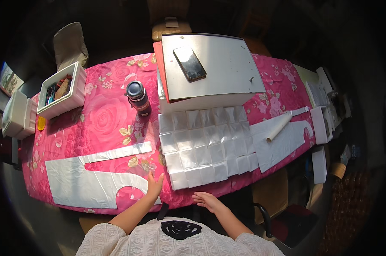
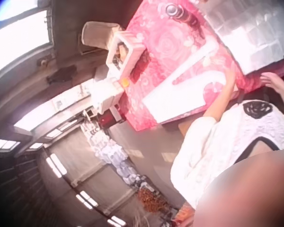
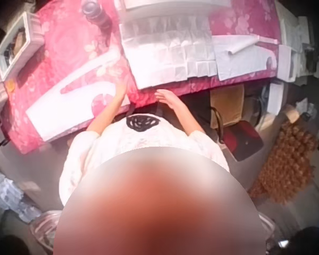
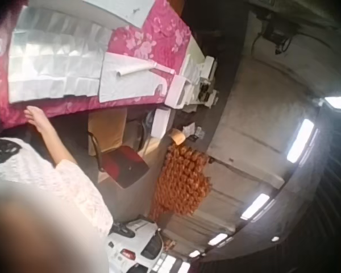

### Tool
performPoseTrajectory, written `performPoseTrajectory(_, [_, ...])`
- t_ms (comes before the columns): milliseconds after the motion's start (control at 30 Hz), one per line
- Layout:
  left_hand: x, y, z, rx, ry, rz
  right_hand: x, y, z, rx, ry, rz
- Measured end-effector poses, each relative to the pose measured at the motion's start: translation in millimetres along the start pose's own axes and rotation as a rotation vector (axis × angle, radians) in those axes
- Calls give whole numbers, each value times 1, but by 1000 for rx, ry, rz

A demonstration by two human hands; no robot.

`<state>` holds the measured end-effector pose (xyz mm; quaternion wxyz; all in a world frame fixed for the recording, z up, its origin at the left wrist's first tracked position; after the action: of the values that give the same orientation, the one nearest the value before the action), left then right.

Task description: The person wraps small white rectangular items in clear plastic film on a pink floral tablecloth. They unroll the film, place an item on it, fold the film around the item, and set the wrapped unit aside. The person repeats this process for several items, arranging the finished wrapped units in a grid pattern on the table.

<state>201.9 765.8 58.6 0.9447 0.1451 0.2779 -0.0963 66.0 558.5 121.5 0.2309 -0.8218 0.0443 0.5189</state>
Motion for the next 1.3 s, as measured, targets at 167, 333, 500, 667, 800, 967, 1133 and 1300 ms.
performPoseTrajectory(167, [7, 46, 62, 239, -364, 61, -26, 22, -88, -400, 224, 97])
performPoseTrajectory(333, [23, 42, 90, 281, -500, 151, -17, -29, -278, -925, 1034, 483])
performPoseTrajectory(500, [7, -19, 114, 126, -432, 144, 39, -85, -416, -1191, 1133, 894])
performPoseTrajectory(667, [-25, -32, 107, 105, -383, 173, 58, -117, -456, -1323, 821, 1017])
performPoseTrajectory(800, [-35, -11, 81, 125, -363, 221, 54, -121, -469, -1367, 766, 986])
performPoseTrajectory(967, [-65, 29, 46, 168, -373, 327, 13, -105, -474, -937, 667, 270])
performPoseTrajectory(1133, [-89, 63, -28, 229, -258, 377, -43, -162, -319, -852, 904, -103])
performPoseTrajectory(1300, [-107, 100, -65, 198, -168, 390, 34, -227, -149, -1139, 697, -140])
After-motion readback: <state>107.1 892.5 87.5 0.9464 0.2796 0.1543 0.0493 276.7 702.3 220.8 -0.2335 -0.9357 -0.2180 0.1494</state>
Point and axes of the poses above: each hand's wrist, its own x-axis towards the middle knuckle, its own y-axis out of the back of the hand, z = x × y, the point moved 3 cm from there along x, towards the middle knuckle, and after that the axes turned 5 degrees about -z, right-handed, at the moved point
